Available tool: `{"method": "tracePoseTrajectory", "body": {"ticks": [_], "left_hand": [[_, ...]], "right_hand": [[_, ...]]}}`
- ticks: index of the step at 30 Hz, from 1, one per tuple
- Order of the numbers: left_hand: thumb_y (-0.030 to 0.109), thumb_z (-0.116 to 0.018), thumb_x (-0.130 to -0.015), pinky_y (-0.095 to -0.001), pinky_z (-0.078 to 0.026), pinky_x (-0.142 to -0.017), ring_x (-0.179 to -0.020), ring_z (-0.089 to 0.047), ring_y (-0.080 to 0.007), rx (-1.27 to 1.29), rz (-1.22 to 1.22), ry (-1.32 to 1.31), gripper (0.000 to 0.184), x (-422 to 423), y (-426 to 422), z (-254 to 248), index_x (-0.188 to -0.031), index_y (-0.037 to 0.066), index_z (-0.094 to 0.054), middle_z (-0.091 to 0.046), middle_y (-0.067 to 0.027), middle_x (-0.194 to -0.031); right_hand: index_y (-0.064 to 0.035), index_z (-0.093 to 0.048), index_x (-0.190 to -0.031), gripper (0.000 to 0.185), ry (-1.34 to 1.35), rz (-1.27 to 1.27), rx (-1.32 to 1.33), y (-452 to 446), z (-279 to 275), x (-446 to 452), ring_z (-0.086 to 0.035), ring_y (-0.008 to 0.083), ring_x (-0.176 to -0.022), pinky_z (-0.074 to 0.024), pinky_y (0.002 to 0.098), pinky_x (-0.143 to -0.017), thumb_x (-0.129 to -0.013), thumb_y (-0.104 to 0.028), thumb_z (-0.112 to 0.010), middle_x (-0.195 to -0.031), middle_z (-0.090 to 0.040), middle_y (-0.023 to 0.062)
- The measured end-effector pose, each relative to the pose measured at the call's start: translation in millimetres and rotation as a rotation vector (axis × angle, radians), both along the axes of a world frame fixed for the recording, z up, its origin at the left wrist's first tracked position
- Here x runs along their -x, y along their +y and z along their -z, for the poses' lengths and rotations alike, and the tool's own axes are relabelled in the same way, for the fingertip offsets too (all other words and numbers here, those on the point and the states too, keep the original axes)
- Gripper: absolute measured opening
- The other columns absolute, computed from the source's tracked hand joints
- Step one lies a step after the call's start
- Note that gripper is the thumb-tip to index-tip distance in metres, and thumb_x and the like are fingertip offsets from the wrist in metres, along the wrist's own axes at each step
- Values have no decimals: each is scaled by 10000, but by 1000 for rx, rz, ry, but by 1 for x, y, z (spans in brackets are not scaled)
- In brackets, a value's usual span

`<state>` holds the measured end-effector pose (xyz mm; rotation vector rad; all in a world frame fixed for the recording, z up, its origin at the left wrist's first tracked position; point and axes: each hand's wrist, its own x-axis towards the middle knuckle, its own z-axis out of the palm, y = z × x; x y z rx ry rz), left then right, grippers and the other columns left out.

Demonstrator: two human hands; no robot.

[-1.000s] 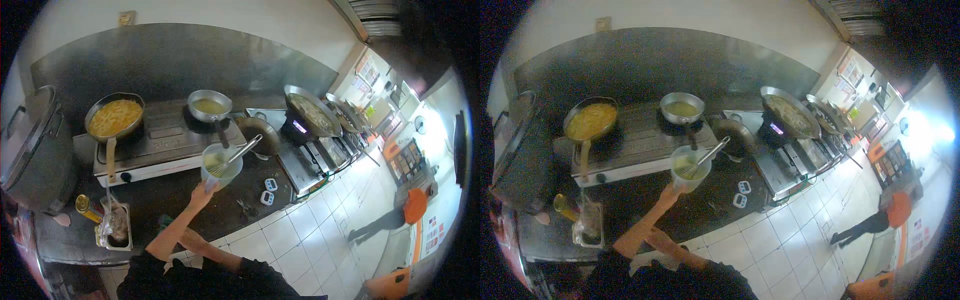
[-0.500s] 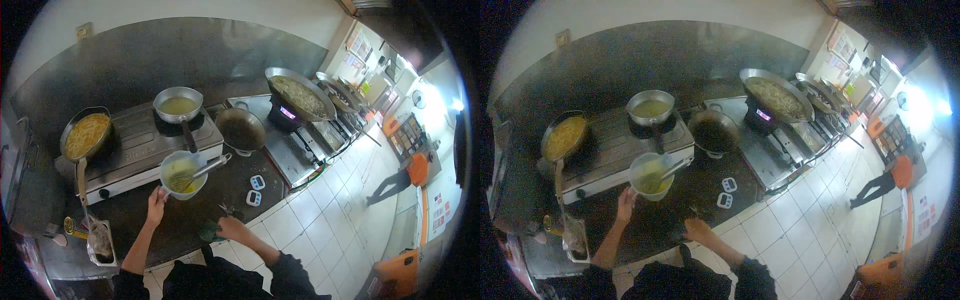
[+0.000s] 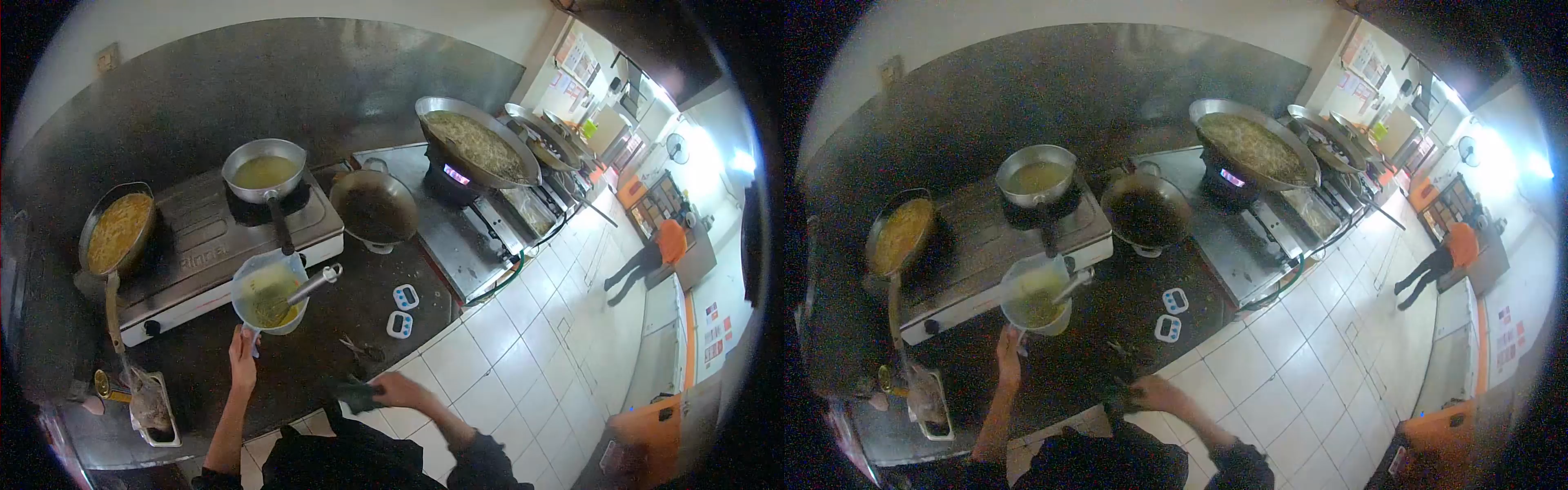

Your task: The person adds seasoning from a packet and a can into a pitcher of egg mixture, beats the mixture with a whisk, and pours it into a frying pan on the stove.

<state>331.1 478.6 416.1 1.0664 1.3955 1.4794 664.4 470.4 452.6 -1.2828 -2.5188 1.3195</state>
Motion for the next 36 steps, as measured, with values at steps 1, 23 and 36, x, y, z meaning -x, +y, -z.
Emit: {"method": "tracePoseTrajectory", "body": {"ticks": [1,23,36], "left_hand": [[355,-384,-969,-275,-356,-711,-747,-401,-122,1,-53,-55,325,2,2,20,-965,38,-457,-426,-25,-810],[597,-609,-695,-548,-239,-1013,-1289,-242,-408,-318,684,1223,803,-274,121,-13,-1356,214,-359,-243,-191,-1404],[479,-638,-690,-539,-307,-986,-1317,-234,-381,-173,850,1386,673,-255,135,22,-1264,165,-480,-297,-182,-1399]], "right_hand": [[-7,-619,-976,293,-132,-46,-26,1,-5,-27,-587,352,-824,-462,414,-782,-781,-226,-619,-851,-624,182],[-76,-541,-1039,199,262,943,-45,37,-61,-187,-479,77,-568,-374,266,-493,-842,-58,-566,-608,-548,27],[-34,-577,-1016,238,93,936,-689,213,15,-117,-608,351,-809,-462,418,-742,-783,-77,-595,-886,-618,208]]}}
